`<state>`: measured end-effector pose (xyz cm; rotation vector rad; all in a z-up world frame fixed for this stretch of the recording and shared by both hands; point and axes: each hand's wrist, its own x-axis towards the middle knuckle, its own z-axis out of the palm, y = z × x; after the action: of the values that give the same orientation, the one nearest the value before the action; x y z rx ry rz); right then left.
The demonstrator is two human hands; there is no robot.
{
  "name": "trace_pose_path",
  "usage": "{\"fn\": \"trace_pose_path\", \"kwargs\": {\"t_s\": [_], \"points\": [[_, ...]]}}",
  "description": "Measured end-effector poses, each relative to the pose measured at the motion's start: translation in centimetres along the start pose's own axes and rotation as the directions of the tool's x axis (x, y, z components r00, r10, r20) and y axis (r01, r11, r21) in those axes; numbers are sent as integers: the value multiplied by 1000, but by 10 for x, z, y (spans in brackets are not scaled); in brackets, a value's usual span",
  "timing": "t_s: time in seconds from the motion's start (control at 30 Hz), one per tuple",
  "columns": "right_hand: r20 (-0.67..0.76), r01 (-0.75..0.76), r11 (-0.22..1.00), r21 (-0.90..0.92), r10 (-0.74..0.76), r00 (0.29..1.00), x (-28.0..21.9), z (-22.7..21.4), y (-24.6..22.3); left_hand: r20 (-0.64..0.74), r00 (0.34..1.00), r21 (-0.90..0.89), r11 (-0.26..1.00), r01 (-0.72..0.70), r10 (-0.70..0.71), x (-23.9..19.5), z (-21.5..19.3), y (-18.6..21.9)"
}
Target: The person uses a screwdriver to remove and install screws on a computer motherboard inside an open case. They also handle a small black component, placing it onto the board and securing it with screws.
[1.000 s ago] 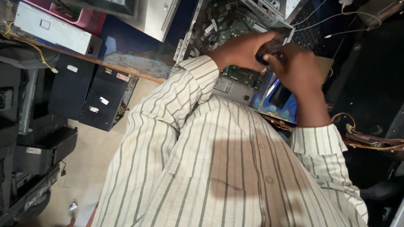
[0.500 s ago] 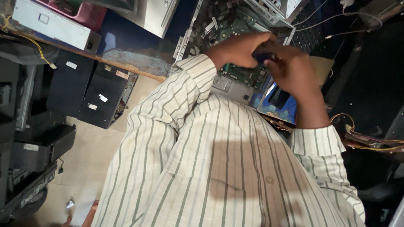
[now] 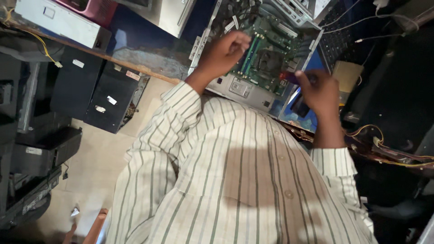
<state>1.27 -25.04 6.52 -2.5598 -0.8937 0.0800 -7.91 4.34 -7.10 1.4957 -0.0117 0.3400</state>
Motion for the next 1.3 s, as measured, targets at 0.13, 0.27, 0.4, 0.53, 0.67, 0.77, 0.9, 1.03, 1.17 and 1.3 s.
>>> {"fn": "trace_pose_path", "kwargs": {"t_s": [0.13,0.27,0.4,0.53,0.67,0.77,0.9,1.03,1.17,1.3], "points": [[115,-473,786,398,469,875,-32,5,17,-87,984,-22,988,155,-156,-29,-1,-8],[130,-534,604,592,582,803,-67,3,29,-141,959,43,966,256,-247,-42,4,-6],[228,-556,343,757,658,717,-98,9,30,-44,962,71,960,270,-268,-41,19,1],[310,-543,222,810,625,717,-113,17,25,45,962,225,941,252,-268,-44,31,3],[323,-542,195,817,624,711,-115,27,12,125,948,278,927,251,-294,-54,43,-22],[191,-527,432,732,612,767,-117,28,-5,189,916,324,903,282,-354,-64,53,-62],[-75,-342,738,582,468,881,-118,35,-36,292,802,-215,782,586,-521,-60,84,-117],[-201,-123,986,114,144,969,-107,29,-49,329,590,-416,448,791,-737,-53,107,-135],[-113,-96,992,86,106,988,-95,23,-48,409,544,-548,279,788,-733,-50,106,-124],[-19,-29,999,-26,29,999,-85,24,-41,395,549,-606,241,759,-737,-52,105,-120]]}}
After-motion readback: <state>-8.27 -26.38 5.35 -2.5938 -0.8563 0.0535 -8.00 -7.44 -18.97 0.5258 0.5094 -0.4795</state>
